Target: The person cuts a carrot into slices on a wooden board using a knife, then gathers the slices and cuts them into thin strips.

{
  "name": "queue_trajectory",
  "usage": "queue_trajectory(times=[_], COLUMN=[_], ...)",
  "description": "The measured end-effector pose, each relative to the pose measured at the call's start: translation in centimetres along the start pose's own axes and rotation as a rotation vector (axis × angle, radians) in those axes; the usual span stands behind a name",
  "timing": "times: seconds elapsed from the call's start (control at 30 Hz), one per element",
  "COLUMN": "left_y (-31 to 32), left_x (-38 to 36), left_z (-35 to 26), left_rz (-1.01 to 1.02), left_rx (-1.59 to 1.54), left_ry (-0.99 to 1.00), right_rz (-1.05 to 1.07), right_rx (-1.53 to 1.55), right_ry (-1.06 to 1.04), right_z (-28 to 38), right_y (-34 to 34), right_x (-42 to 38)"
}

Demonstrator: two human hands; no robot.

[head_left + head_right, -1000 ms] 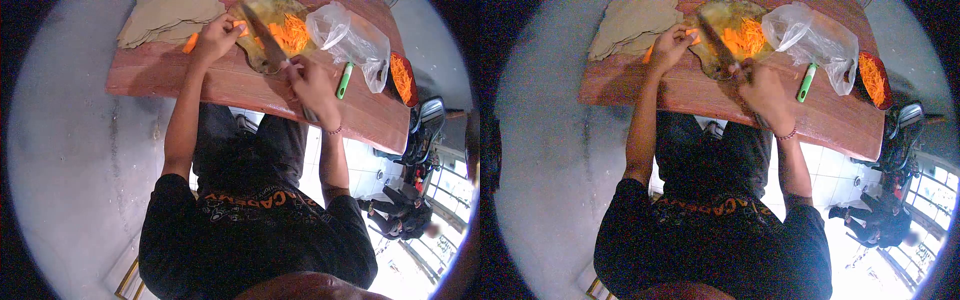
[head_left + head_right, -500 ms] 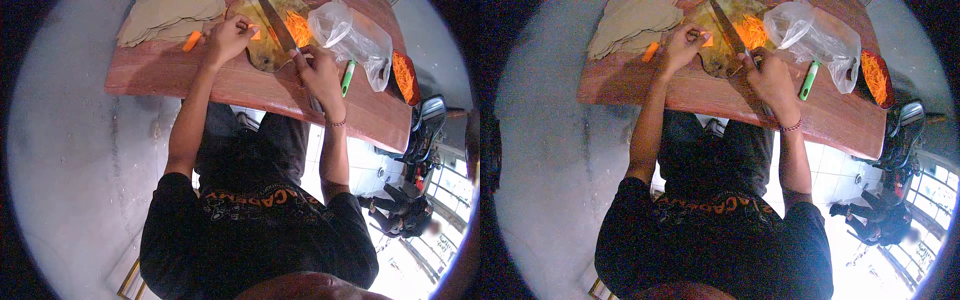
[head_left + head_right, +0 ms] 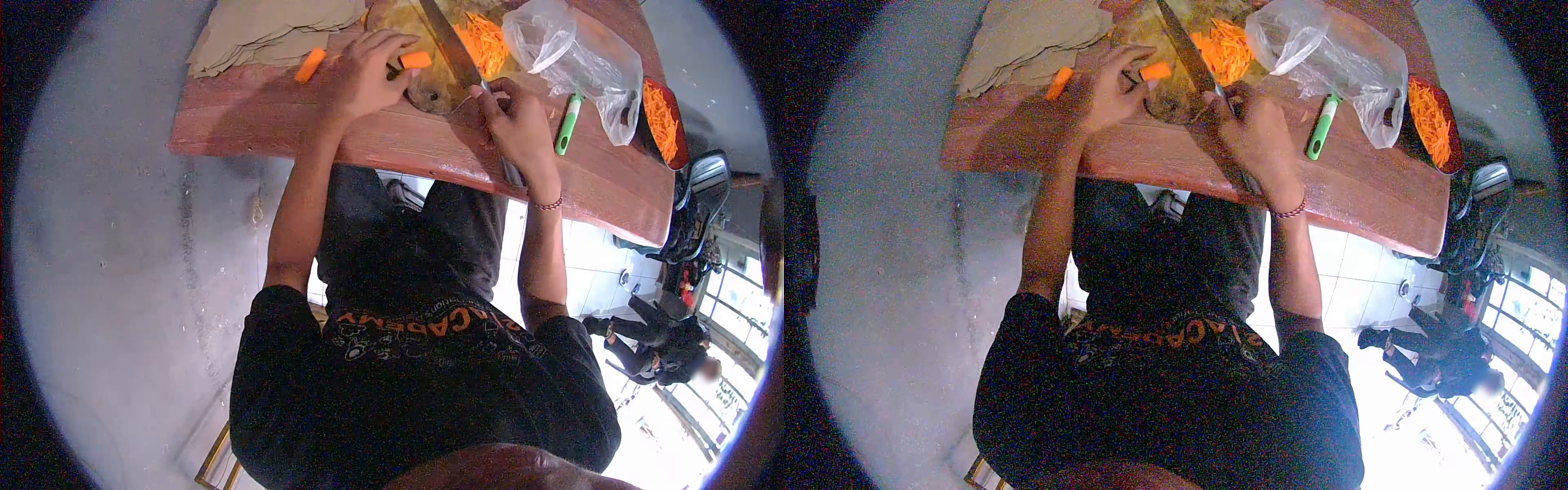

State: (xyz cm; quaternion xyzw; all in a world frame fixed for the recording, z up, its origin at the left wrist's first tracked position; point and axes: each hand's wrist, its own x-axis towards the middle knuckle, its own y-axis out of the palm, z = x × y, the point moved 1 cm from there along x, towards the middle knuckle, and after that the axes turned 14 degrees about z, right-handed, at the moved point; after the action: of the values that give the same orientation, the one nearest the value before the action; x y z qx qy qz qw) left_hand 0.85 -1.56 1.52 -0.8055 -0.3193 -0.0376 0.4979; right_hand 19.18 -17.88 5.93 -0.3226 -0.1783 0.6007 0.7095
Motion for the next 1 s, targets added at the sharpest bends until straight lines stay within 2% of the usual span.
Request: queue_trajectory(times=[0.07,0.1,0.17,0.23,0.3,0.4,0.47,0.57,0.7,0.77,0.87,1.0], left_y=[-0.5,-0.5,-0.1,0.4,0.6,0.9,1.6,1.0,1.3,1.2,1.5,1.7], left_x=[0.1,0.3,0.7,0.9,0.9,0.4,0.0,-0.3,-0.5,-0.8,-0.7,-0.7], left_z=[0.6,0.6,0.5,-0.1,-0.3,0.3,1.2,0.0,0.5,0.4,0.4,0.7], left_rz=[0.049,0.048,0.143,0.157,0.171,0.158,0.029,0.003,0.023,0.057,-0.012,0.011], left_rx=[0.194,0.194,0.025,0.009,-0.010,-0.045,-0.071,-0.012,-0.021,-0.102,-0.114,-0.111], left_ry=[0.036,0.036,-0.083,-0.106,-0.128,-0.110,-0.071,-0.120,-0.080,-0.140,-0.145,-0.168], right_rz=[0.011,-0.034,-0.081,0.032,0.034,0.029,0.026,0.007,0.004,0.015,-0.012,-0.017], right_rx=[-0.011,-0.033,-0.055,0.050,0.025,0.003,0.004,-0.040,-0.094,-0.107,-0.146,-0.181], right_ry=[-0.006,-0.033,-0.058,0.064,0.054,0.023,-0.005,0.021,-0.013,-0.010,-0.049,-0.017], right_z=[-0.1,-0.1,0.3,1.1,1.9,1.8,1.8,2.5,3.1,3.0,2.9,3.5], right_y=[0.3,0.5,0.7,0.7,0.7,1.1,1.2,1.1,1.4,1.5,1.8,1.8], right_x=[-0.1,-0.2,-0.3,-0.3,-0.1,0.3,0.5,0.0,-0.5,-0.6,-0.6,-0.8])
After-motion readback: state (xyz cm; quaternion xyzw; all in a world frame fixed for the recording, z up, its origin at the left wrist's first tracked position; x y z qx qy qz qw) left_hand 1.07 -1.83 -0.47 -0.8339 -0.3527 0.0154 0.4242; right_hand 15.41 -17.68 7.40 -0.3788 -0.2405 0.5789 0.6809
